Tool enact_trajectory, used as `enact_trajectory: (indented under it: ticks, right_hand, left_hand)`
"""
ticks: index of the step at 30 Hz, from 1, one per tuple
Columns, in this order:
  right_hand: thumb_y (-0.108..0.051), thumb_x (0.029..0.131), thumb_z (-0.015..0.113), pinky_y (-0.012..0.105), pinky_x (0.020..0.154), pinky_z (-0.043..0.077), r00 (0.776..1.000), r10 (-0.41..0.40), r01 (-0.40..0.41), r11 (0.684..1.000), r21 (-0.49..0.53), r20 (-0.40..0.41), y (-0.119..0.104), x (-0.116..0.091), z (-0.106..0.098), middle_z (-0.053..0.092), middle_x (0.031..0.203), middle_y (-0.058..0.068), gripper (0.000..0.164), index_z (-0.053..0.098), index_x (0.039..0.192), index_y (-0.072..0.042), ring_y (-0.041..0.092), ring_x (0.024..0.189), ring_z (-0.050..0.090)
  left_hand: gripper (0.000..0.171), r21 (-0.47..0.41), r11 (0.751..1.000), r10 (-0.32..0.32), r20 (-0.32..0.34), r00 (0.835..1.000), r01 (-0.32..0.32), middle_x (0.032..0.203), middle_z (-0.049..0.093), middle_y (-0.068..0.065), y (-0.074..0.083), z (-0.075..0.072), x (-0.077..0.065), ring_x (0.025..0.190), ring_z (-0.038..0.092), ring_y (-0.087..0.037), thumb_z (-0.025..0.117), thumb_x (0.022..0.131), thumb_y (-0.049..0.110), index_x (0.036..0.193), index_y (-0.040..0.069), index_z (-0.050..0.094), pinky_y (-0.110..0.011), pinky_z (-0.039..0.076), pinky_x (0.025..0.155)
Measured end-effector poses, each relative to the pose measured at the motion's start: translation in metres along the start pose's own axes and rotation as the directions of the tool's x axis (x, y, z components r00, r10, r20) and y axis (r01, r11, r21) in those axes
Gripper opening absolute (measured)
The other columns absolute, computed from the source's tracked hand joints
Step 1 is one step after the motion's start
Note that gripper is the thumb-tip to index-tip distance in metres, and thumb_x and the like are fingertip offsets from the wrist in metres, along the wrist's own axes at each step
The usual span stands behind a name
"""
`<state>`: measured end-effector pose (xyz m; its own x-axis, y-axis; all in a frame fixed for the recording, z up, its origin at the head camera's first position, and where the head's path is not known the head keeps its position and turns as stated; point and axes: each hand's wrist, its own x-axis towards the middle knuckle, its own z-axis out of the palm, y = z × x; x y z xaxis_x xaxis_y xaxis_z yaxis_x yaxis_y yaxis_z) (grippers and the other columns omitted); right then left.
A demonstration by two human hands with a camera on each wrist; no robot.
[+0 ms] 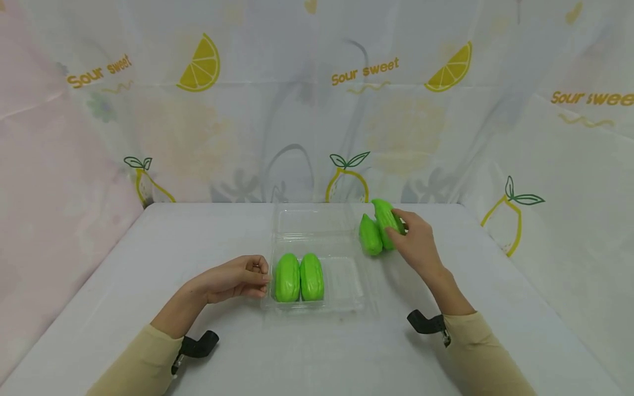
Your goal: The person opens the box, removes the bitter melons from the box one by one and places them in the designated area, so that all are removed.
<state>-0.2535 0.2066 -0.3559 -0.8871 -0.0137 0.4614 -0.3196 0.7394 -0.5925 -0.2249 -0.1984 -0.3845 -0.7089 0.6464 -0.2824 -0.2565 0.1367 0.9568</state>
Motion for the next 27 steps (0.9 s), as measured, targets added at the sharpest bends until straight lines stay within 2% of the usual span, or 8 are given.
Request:
enact_trajectory:
  ticks: [12,18,27]
  right_hand:
    - [-0.011,0.091,0.065,0.054,0.087,0.058,0.998,0.047,-0.046,0.999,0.018,-0.049,0.026,0.004,-0.001,0.06,0.13,0.028,0.044,0.058,0.131,0.005,0.046,0.108,0.065]
    - [-0.012,0.093,0.062,0.054,0.086,0.059,0.994,0.105,-0.104,0.994,0.016,-0.043,0.037,0.004,-0.004,0.059,0.133,0.028,0.044,0.057,0.133,0.005,0.047,0.11,0.064]
    - [-0.015,0.094,0.06,0.053,0.083,0.059,0.988,0.151,-0.152,0.988,-0.021,-0.014,0.045,0.005,-0.008,0.058,0.131,0.03,0.045,0.056,0.134,0.005,0.048,0.11,0.064]
  left_hand:
    - [0.012,-0.002,1.0,0.002,0.003,1.0,-0.002,0.086,0.059,-0.003,-0.001,0.0,0.0,0.077,0.067,-0.011,0.06,0.098,0.01,0.098,0.008,0.048,-0.021,0.061,0.074]
    - [0.013,0.003,1.0,-0.001,0.002,1.0,0.001,0.087,0.059,-0.003,-0.001,0.0,0.001,0.078,0.067,-0.011,0.061,0.098,0.01,0.098,0.008,0.048,-0.022,0.061,0.075]
    - [0.012,0.005,1.0,-0.001,-0.004,1.0,0.001,0.086,0.059,-0.003,0.0,0.0,0.001,0.077,0.067,-0.011,0.06,0.098,0.009,0.098,0.008,0.048,-0.022,0.061,0.073]
